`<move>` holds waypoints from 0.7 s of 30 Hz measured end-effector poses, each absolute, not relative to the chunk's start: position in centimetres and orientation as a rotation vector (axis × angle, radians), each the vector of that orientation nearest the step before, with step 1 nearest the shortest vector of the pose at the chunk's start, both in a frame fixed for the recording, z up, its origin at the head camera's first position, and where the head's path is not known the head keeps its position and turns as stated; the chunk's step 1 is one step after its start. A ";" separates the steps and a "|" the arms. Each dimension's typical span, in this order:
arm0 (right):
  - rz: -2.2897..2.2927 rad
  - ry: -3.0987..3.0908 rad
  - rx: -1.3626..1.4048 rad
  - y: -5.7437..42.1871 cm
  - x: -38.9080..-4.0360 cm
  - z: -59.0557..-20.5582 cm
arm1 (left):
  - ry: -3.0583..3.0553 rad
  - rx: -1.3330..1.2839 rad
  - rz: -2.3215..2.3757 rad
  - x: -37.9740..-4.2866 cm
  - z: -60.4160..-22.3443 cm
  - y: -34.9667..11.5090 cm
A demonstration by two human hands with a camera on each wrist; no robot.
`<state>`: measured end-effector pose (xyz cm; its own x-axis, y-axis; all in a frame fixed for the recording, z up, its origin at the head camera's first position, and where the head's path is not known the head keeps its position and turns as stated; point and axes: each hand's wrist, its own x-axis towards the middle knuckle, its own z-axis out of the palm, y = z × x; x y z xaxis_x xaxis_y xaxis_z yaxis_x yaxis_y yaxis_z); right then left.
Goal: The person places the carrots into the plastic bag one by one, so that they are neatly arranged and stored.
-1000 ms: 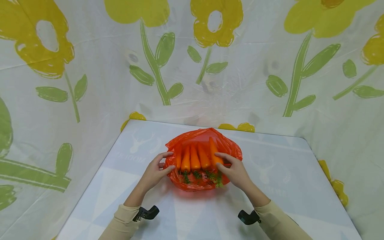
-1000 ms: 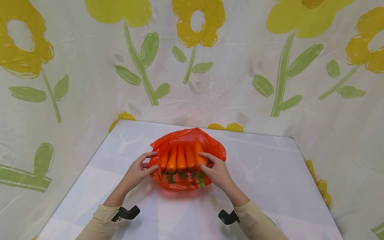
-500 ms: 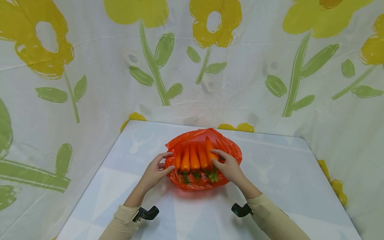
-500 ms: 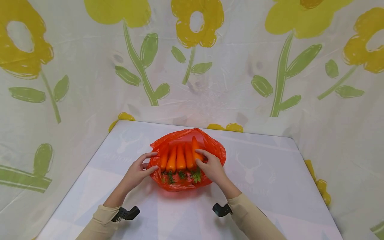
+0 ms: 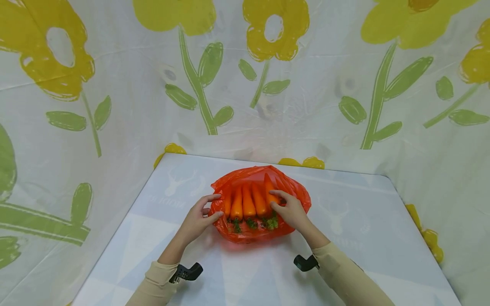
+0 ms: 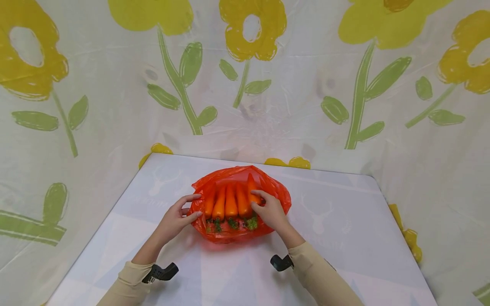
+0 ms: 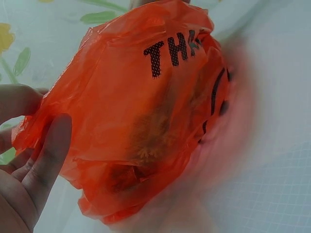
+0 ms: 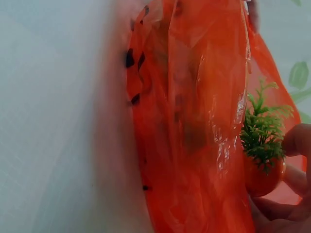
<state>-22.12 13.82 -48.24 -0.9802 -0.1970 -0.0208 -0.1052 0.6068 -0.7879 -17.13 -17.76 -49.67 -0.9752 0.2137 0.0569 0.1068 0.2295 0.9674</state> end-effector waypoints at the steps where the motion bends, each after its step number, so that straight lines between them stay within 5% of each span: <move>1: -1.315 2.724 -0.250 13.9 -22.2 -48.3 | 2.393 0.313 1.872 -17.1 -49.7 -17.8; 21: -1.166 2.707 -0.248 14.1 -23.4 -49.7 | 2.396 0.305 1.874 -17.2 -49.9 -17.7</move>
<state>-23.40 14.08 -49.71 -0.9692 -0.2242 -0.1019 -0.0799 0.6777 -0.7310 -17.16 -17.73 -49.93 -0.9766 0.2078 0.0560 0.1045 0.2302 0.9675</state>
